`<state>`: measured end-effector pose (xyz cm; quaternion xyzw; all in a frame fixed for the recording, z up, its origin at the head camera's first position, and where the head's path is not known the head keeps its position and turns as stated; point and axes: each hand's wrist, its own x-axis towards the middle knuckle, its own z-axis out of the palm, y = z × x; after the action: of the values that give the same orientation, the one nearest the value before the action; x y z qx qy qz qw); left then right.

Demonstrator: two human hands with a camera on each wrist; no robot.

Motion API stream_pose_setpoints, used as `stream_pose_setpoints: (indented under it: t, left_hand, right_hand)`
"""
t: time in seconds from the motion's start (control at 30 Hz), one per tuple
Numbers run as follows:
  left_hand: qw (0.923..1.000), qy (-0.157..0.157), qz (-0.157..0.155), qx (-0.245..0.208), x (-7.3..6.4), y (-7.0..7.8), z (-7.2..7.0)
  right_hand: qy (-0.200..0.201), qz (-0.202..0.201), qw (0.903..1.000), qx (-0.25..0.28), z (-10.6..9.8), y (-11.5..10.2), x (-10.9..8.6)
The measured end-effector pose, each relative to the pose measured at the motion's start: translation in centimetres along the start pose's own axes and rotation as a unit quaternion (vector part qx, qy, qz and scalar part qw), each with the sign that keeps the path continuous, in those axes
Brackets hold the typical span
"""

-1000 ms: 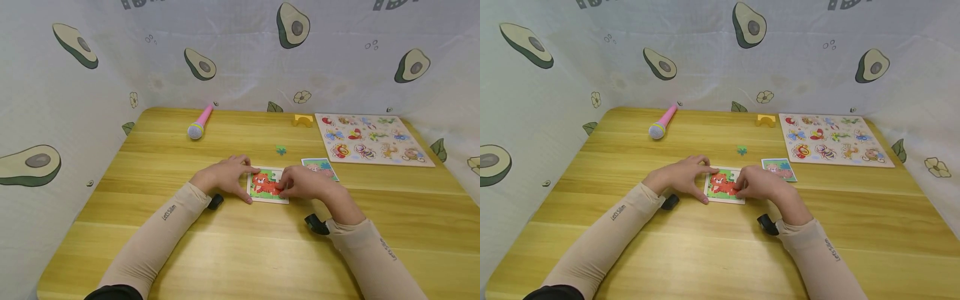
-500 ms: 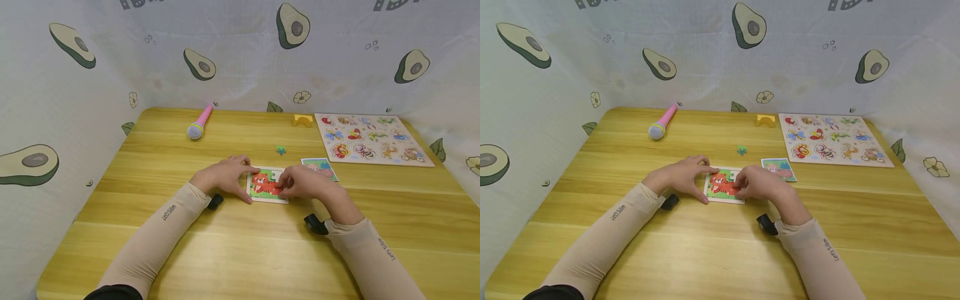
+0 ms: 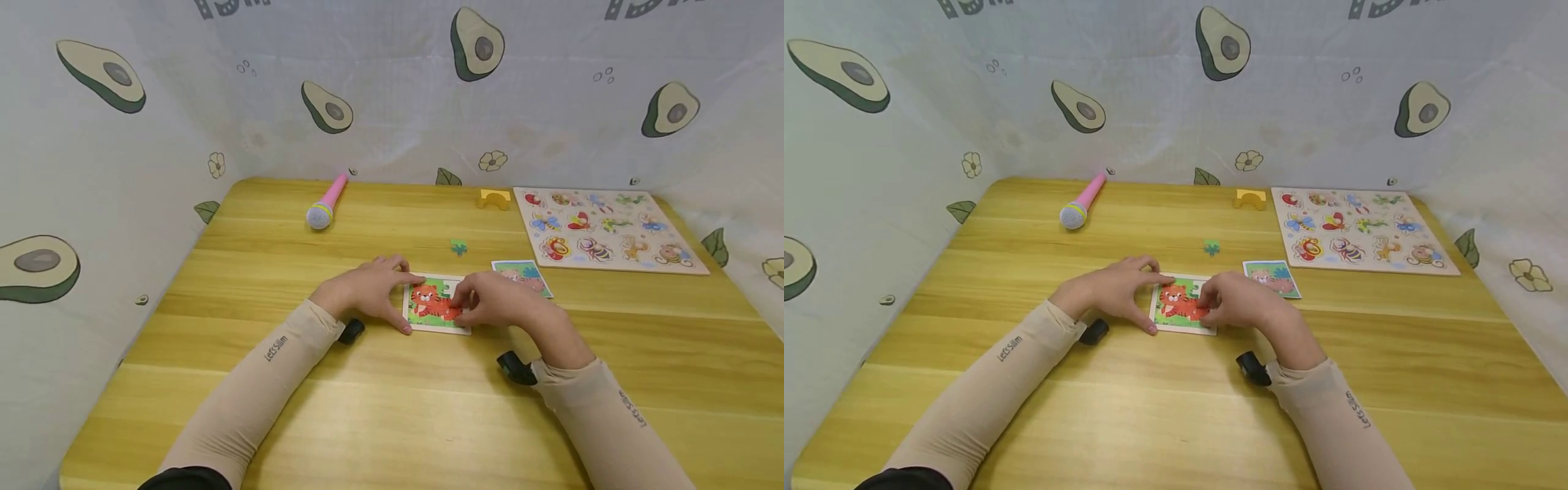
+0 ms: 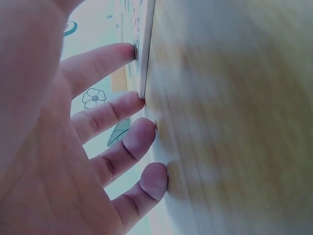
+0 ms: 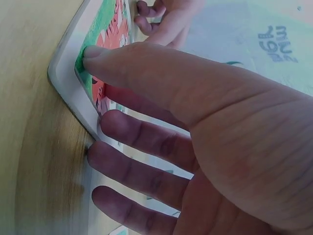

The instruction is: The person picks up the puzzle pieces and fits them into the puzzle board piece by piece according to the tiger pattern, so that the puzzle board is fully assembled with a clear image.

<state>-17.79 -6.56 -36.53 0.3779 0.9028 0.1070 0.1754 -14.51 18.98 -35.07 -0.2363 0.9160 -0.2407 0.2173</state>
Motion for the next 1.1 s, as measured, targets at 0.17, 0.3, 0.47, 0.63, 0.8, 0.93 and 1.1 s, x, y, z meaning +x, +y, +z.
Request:
stream_pose_setpoints:
  t: [0.17, 0.3, 0.47, 0.63, 0.8, 0.93, 1.1]
  left_hand:
    - [1.0, 0.0, 0.005, 0.004, 0.0, -0.3, 0.2]
    - [1.0, 0.0, 0.008, 0.005, 0.1, -0.4, 0.4]
    - [0.9999, -0.002, 0.009, 0.004, 0.1, -0.3, 0.3]
    - [1.0, -0.003, 0.007, 0.002, 0.1, -0.2, 0.2]
    - [1.0, -0.003, 0.006, 0.003, 0.1, -0.2, 0.3]
    - [1.0, -0.003, 0.007, 0.002, 0.0, -0.2, 0.4]
    - [1.0, -0.003, 0.002, -0.003, 0.0, -0.1, 0.3]
  right_hand:
    - [-0.006, -0.013, 0.9999, -0.004, -0.1, 0.1, 0.1]
    - [-0.012, -0.017, 0.9998, -0.006, -0.4, 0.2, 0.1]
    - [0.007, 0.002, 0.9999, -0.012, -1.5, 0.5, 0.4]
    - [0.033, 0.029, 0.998, -0.046, -3.0, 1.0, 1.7]
    - [0.056, 0.015, 0.9964, -0.062, -4.1, 1.5, 3.6]
    - [0.066, 0.019, 0.9955, -0.065, -4.7, 1.9, 4.9]
    - [0.069, 0.041, 0.9929, -0.088, -5.1, 2.8, 6.0]
